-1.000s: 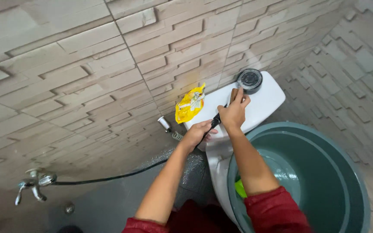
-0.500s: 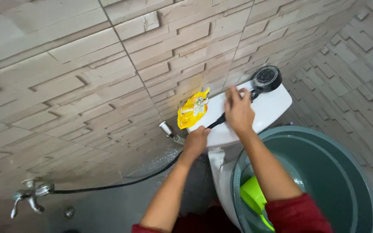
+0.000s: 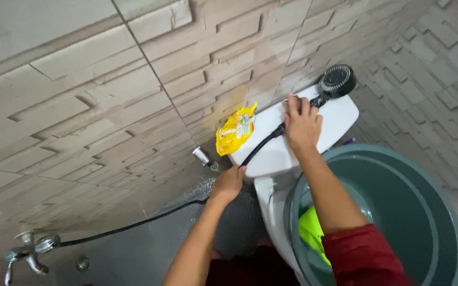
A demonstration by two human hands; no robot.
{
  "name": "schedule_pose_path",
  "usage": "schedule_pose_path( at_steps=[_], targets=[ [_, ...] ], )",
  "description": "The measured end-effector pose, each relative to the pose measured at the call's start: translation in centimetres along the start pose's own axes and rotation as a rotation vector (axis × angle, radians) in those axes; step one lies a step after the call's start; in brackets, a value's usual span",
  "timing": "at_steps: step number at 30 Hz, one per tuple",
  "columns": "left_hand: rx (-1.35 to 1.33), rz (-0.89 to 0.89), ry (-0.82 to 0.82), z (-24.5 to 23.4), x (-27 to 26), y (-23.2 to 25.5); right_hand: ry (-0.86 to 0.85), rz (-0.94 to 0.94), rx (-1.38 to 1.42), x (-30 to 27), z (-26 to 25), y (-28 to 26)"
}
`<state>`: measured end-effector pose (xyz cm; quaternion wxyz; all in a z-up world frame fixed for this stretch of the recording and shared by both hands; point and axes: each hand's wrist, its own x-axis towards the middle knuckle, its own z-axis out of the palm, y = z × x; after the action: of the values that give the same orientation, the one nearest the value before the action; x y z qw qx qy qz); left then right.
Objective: Clean a large plastic basin, a hand scoop, and a handheld bidet sprayer in a bathroom.
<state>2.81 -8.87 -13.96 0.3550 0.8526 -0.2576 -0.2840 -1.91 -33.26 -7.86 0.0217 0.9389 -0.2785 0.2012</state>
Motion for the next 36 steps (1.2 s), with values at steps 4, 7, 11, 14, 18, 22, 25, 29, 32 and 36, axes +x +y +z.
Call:
schedule_pose_path(
  at_steps=[4, 7, 11, 14, 18, 22, 25, 29, 32, 36],
  targets=[
    [0.135, -0.012, -0.008, 1.1, 1.2, -1.9, -0.175, -0.191, 0.134, -8.3, 1.1, -7.2],
    [0.123, 0.032, -0.030, -0.3, 1.2, -1.2, -0.096, -0.382, 0.127, -9.7, -1.7, -8.3],
    [0.087, 0.097, -0.056, -0.2, 0.5, -2.1, 0.105, -0.158, 0.046, -6.5, -2.2, -7.5],
    [0.050, 0.168, -0.049, 0.1, 0.6, -2.5, 0.024, -0.117, -0.111, -9.9, -0.5, -8.9],
    [0.049, 0.163, -0.091, -0.7, -0.1, -2.3, -0.001, -0.274, 0.081, -10.8, 0.1, -8.2],
    [0.057, 0.162, -0.066, -0.7, -0.2, -2.4, 0.103, 0.009, 0.058, -8.3, -0.9, -8.9],
    [0.019, 0.205, -0.038, -0.6, 0.4, -2.9, -0.004, -0.258, 0.231, -12.2, 0.4, -9.9],
    [0.023, 0.226, -0.053, -0.4, -0.5, -3.2, -0.116, -0.315, 0.166, -10.3, -1.2, -8.6],
    [0.071, 0.240, -0.015, -0.5, -0.3, -3.2, 0.065, -0.005, 0.091, -9.4, -1.3, -9.6],
    [0.099, 0.239, -0.030, 0.3, 0.8, -4.5, -0.042, -0.223, 0.130, -11.9, -0.7, -9.8]
  ],
)
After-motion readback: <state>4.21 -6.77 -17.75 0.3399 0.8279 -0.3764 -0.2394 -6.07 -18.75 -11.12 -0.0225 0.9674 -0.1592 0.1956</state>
